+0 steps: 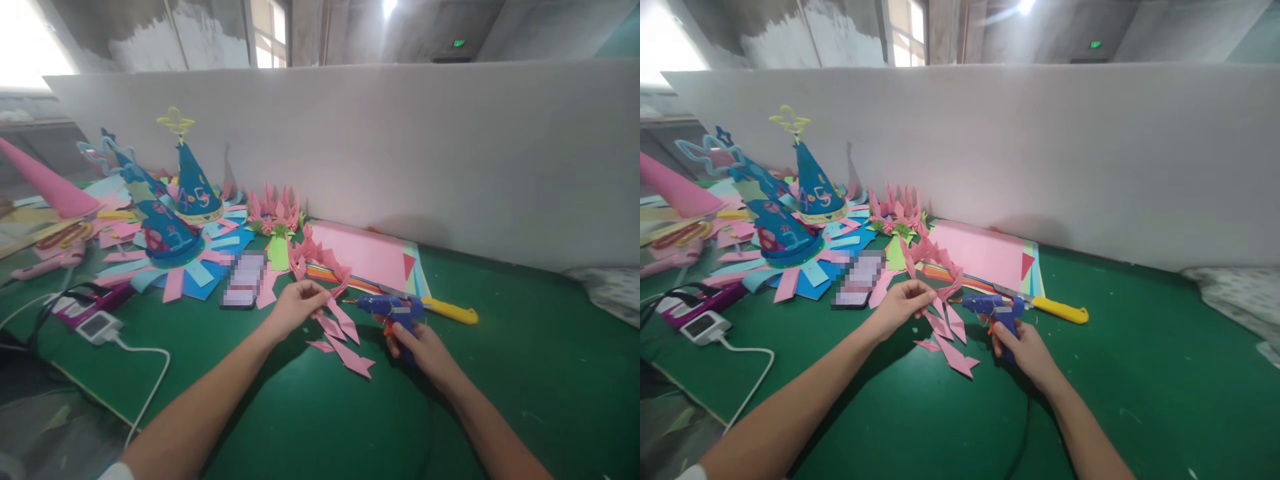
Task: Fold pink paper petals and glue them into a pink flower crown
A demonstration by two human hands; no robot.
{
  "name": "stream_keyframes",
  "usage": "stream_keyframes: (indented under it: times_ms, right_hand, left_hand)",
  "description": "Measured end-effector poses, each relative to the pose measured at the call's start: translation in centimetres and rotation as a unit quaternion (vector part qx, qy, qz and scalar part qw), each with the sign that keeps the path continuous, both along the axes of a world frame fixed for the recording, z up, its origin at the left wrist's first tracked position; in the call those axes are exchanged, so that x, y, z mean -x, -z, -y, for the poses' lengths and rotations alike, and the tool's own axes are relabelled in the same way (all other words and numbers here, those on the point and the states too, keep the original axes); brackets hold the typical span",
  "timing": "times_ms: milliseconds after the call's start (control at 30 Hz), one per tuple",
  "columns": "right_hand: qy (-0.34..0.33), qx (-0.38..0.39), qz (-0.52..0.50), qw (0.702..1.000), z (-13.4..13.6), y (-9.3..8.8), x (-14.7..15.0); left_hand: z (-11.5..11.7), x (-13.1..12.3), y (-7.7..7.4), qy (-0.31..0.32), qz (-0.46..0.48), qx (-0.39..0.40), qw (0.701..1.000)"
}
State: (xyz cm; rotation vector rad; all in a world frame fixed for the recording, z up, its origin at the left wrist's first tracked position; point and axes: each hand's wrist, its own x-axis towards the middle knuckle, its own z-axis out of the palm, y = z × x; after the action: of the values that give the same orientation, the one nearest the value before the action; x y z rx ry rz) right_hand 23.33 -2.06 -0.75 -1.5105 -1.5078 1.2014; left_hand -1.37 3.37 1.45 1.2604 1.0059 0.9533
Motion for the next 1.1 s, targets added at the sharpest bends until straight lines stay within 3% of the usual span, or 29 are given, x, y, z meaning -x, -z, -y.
stream_keyframes:
  times_ms: [133,300,567,1100]
  right_hand:
    - [-0.01,0.015,0.007,1.0,0.1,-0.7,0.4]
    - [-0.028,-0.006,0.011,1.0,0.2,-0.1,0.4]
    - [-0.034,-0.022,-0.098,0.994,-0.6,0.4,1.7]
    - [-0.039,-0.015,-0.088,0.995,-0.5,1.0,1.6]
  left_hand:
    - [0.1,0.0,-0.3,-0.025,-0.002,-0.008,1.0]
    - [0.2,-0.1,-0.3,-0.032,-0.011,-0.005,0.999]
    - [-0.2,0.0,0.3,-0.066,-0.011,-0.029,0.997]
    - [-0.3,0.2,-0.1,-0.045,0.006,-0.016,0.999]
